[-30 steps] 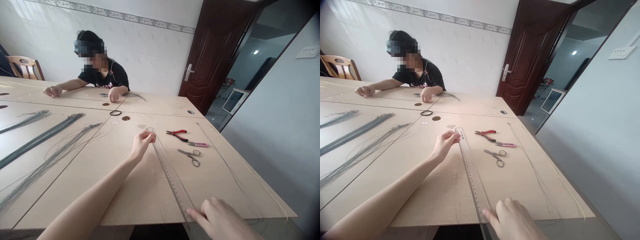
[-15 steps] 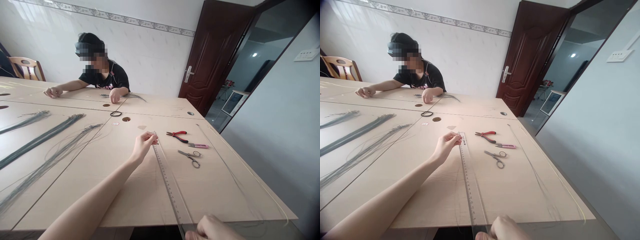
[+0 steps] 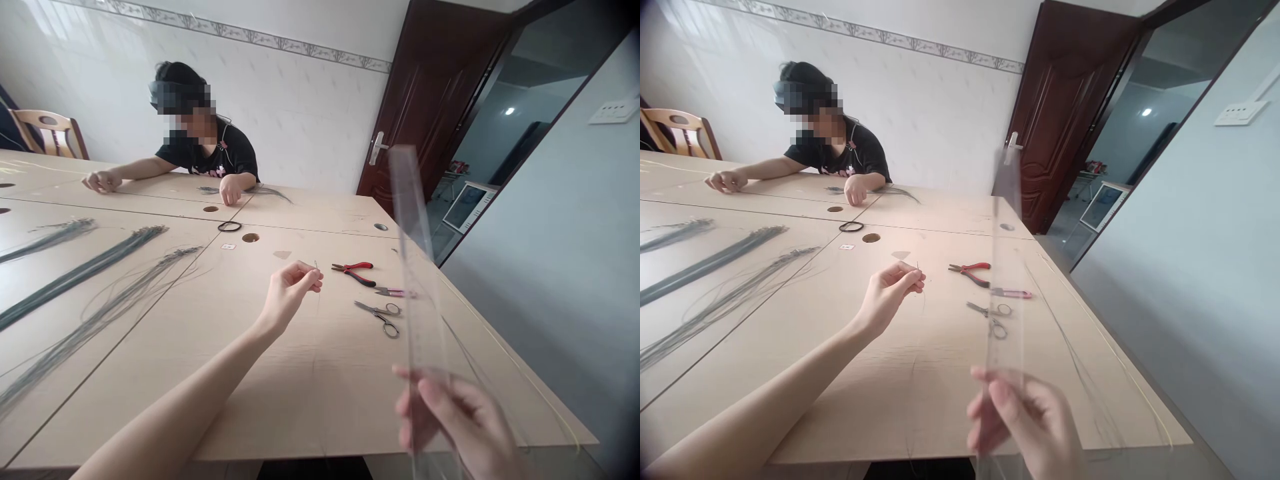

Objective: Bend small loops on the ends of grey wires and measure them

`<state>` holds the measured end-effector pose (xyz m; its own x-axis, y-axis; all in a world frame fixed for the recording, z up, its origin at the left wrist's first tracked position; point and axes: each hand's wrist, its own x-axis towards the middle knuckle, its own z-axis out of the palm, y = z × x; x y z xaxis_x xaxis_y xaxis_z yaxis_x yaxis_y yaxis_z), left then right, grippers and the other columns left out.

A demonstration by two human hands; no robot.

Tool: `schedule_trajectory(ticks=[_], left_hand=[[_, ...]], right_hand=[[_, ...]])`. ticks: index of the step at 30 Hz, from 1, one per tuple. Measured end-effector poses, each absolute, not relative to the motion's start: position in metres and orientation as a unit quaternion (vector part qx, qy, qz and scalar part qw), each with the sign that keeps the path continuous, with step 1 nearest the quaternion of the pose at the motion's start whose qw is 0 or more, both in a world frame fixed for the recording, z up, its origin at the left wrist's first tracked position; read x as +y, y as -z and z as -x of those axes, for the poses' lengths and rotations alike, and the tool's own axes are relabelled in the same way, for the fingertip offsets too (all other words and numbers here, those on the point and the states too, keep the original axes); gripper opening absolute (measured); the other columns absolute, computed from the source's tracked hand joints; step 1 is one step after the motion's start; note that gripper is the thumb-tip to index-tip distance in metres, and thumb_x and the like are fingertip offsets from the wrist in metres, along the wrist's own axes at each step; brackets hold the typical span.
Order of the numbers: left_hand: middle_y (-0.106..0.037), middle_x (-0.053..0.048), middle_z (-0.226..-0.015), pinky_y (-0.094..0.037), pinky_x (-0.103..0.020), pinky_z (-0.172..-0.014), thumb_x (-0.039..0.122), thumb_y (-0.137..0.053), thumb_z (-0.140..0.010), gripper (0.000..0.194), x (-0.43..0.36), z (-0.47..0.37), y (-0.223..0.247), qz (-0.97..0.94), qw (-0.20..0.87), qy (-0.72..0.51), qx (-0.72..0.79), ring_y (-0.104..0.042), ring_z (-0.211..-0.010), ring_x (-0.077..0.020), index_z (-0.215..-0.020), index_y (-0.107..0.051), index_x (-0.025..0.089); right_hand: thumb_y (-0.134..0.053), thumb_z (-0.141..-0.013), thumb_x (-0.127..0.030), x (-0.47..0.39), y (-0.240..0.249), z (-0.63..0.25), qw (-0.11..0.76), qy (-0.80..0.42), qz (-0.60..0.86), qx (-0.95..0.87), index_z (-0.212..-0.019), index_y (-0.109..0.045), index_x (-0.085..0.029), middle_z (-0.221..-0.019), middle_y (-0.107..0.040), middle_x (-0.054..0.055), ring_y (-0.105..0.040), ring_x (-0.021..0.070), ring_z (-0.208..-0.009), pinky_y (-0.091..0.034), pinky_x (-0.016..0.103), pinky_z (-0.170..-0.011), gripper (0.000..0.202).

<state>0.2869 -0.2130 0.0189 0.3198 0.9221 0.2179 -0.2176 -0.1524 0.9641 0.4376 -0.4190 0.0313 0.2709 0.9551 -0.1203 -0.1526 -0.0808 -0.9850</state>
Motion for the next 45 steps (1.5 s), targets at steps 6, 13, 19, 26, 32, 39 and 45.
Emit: schedule_trajectory(ticks=[6, 13, 19, 26, 32, 39, 45], left_hand=[[-0.063, -0.001, -0.070, -0.047, -0.023, -0.063, 0.022, -0.060, -0.080, 0.014, -0.229, -0.289, -0.019, -0.615, 0.567, -0.462, 0.295, -0.059, -0.065, -0.0109, -0.068, -0.061, 0.014], [-0.058, 0.001, -0.059, -0.045, -0.024, -0.060, 0.022, -0.060, -0.080, 0.016, -0.241, -0.292, -0.015, -0.625, 0.574, -0.435, 0.303, -0.056, -0.060, -0.0119, -0.065, -0.057, 0.016], [-0.057, 0.001, -0.059, -0.044, -0.024, -0.055, 0.021, -0.060, -0.080, 0.019, -0.246, -0.294, -0.015, -0.626, 0.575, -0.439, 0.291, -0.054, -0.060, -0.0121, -0.063, -0.055, 0.018], [-0.055, 0.001, -0.064, -0.042, -0.024, -0.052, 0.025, -0.061, -0.083, 0.020, -0.251, -0.292, -0.015, -0.617, 0.606, -0.437, 0.248, -0.051, -0.057, -0.0114, -0.066, -0.055, 0.019], [-0.057, 0.000, -0.064, -0.041, -0.024, -0.051, 0.022, -0.061, -0.082, 0.019, -0.252, -0.292, -0.016, -0.626, 0.581, -0.461, 0.241, -0.050, -0.056, -0.0107, -0.065, -0.055, 0.018], [-0.051, 0.002, -0.058, -0.046, -0.026, -0.053, 0.015, -0.058, -0.082, 0.016, -0.255, -0.293, -0.018, -0.654, 0.545, -0.481, 0.211, -0.051, -0.055, -0.0110, -0.067, -0.056, 0.018], [-0.052, 0.001, -0.061, -0.043, -0.025, -0.050, 0.015, -0.057, -0.084, 0.014, -0.256, -0.291, -0.019, -0.668, 0.528, -0.491, 0.185, -0.051, -0.056, -0.0114, -0.070, -0.057, 0.018]], right_hand=[[-0.068, -0.079, -0.030, -0.335, -0.052, -0.450, 0.631, -0.404, 0.448, -0.488, -0.077, -0.068, -0.017, -0.073, -0.072, 0.003, -0.070, 0.0147, -0.064, -0.061, 0.026, -0.059, 0.013], [-0.068, -0.078, -0.033, -0.287, -0.034, -0.448, 0.688, -0.357, 0.419, -0.474, -0.056, -0.055, -0.016, -0.055, -0.068, 0.000, -0.066, 0.0124, -0.052, -0.059, 0.024, -0.052, 0.030], [-0.050, -0.092, -0.032, -0.302, -0.029, -0.458, 0.705, -0.376, 0.380, -0.466, -0.108, -0.053, -0.028, -0.074, -0.068, -0.005, -0.069, 0.0138, -0.061, -0.061, 0.028, -0.050, 0.017], [-0.064, -0.082, -0.013, -0.312, -0.036, -0.452, 0.687, -0.400, 0.326, -0.512, -0.095, -0.054, -0.028, -0.079, -0.059, -0.006, -0.069, 0.0134, -0.079, -0.064, 0.025, -0.057, 0.022], [-0.057, -0.086, -0.012, -0.313, -0.032, -0.454, 0.664, -0.424, 0.309, -0.532, -0.089, -0.056, -0.026, -0.071, -0.056, -0.005, -0.067, 0.0144, -0.082, -0.061, 0.031, -0.070, 0.014], [-0.046, -0.093, -0.022, -0.310, -0.027, -0.454, 0.638, -0.492, 0.290, -0.516, -0.100, -0.058, -0.027, -0.080, -0.070, -0.001, -0.065, 0.0236, -0.103, -0.052, 0.048, -0.089, 0.015], [-0.046, -0.093, -0.029, -0.309, -0.027, -0.455, 0.625, -0.492, 0.296, -0.529, -0.099, -0.059, -0.030, -0.085, -0.071, 0.000, -0.064, 0.0239, -0.104, -0.056, 0.046, -0.083, 0.014]])
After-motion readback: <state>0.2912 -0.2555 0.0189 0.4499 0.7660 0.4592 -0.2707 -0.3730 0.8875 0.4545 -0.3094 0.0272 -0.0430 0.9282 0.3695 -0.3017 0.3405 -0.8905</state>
